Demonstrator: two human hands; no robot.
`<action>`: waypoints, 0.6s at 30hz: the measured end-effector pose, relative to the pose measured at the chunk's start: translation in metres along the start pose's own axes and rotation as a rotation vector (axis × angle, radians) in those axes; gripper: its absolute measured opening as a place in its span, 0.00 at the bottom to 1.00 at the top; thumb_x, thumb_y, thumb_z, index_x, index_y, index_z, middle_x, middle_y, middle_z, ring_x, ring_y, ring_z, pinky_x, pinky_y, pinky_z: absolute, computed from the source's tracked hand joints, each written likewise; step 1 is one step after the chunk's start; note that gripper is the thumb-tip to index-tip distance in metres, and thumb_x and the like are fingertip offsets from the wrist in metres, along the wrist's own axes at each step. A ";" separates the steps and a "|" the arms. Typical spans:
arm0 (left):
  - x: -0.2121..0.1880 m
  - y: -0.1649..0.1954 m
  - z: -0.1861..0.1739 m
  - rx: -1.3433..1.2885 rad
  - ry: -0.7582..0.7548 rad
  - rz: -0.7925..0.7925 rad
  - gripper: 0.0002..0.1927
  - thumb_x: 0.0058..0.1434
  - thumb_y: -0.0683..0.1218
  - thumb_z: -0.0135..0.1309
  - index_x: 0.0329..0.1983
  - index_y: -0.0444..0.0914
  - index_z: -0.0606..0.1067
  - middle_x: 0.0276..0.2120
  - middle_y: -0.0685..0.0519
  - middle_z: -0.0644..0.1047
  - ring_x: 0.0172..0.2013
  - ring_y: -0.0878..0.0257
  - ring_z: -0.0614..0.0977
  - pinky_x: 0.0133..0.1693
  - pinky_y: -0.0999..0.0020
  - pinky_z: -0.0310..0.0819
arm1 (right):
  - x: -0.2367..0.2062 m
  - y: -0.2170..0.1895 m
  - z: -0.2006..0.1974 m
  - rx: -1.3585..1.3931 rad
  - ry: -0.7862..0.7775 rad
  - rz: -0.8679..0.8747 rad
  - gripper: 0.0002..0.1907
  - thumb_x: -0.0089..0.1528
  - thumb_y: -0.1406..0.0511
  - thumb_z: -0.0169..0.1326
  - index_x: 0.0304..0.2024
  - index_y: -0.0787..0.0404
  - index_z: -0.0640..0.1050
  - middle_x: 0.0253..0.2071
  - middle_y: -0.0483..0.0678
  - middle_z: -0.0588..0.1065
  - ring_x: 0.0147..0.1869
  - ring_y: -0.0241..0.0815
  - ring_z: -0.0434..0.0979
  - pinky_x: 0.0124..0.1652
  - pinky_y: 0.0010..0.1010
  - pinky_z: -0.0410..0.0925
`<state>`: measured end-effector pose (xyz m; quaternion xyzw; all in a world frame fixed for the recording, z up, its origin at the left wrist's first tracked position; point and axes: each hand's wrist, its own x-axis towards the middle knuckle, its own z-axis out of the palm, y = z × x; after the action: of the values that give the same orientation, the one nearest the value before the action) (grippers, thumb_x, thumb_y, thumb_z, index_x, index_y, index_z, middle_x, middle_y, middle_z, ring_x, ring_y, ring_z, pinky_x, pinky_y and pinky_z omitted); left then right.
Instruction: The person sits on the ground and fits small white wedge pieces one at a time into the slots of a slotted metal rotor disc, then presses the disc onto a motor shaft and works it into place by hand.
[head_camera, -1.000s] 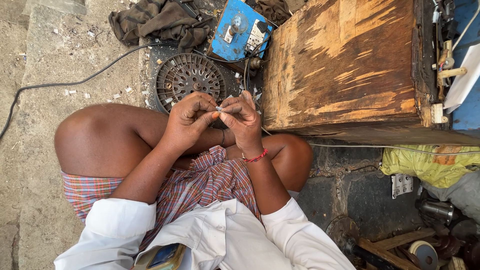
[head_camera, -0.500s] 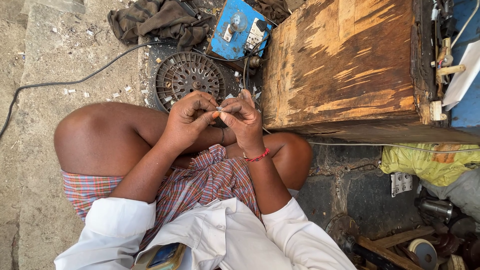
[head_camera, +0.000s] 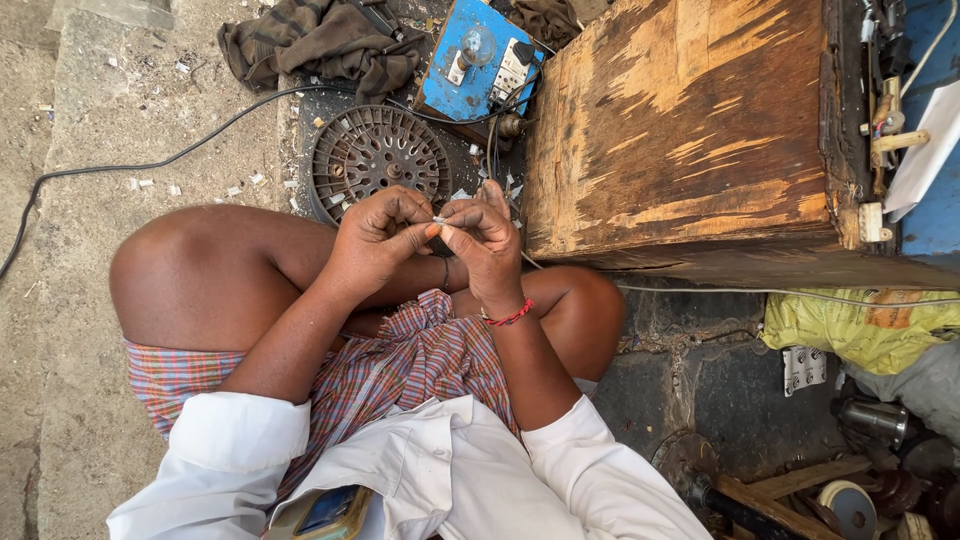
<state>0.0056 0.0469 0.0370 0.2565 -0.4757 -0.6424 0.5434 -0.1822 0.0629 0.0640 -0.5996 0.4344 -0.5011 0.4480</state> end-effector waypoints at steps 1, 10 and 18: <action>0.000 0.000 0.000 -0.010 0.001 -0.006 0.06 0.67 0.38 0.60 0.35 0.36 0.73 0.40 0.52 0.76 0.34 0.72 0.79 0.35 0.77 0.80 | 0.000 0.001 0.000 -0.015 0.005 -0.007 0.03 0.64 0.69 0.61 0.35 0.58 0.80 0.42 0.44 0.80 0.50 0.34 0.78 0.81 0.45 0.35; 0.000 0.003 -0.001 -0.034 0.009 -0.142 0.13 0.65 0.40 0.58 0.52 0.35 0.74 0.39 0.54 0.78 0.36 0.73 0.80 0.35 0.77 0.81 | -0.003 0.004 0.000 -0.047 0.002 -0.043 0.03 0.65 0.71 0.62 0.36 0.61 0.80 0.42 0.46 0.79 0.51 0.36 0.78 0.80 0.42 0.45; -0.003 0.000 -0.004 0.034 -0.028 -0.095 0.07 0.67 0.41 0.59 0.46 0.35 0.77 0.38 0.53 0.80 0.35 0.72 0.81 0.34 0.76 0.81 | -0.007 0.006 0.005 0.065 0.023 0.027 0.02 0.65 0.72 0.60 0.39 0.61 0.80 0.47 0.47 0.79 0.54 0.36 0.78 0.60 0.30 0.69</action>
<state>0.0103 0.0484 0.0351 0.2791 -0.4815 -0.6627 0.5011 -0.1786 0.0688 0.0563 -0.5729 0.4313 -0.5157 0.4689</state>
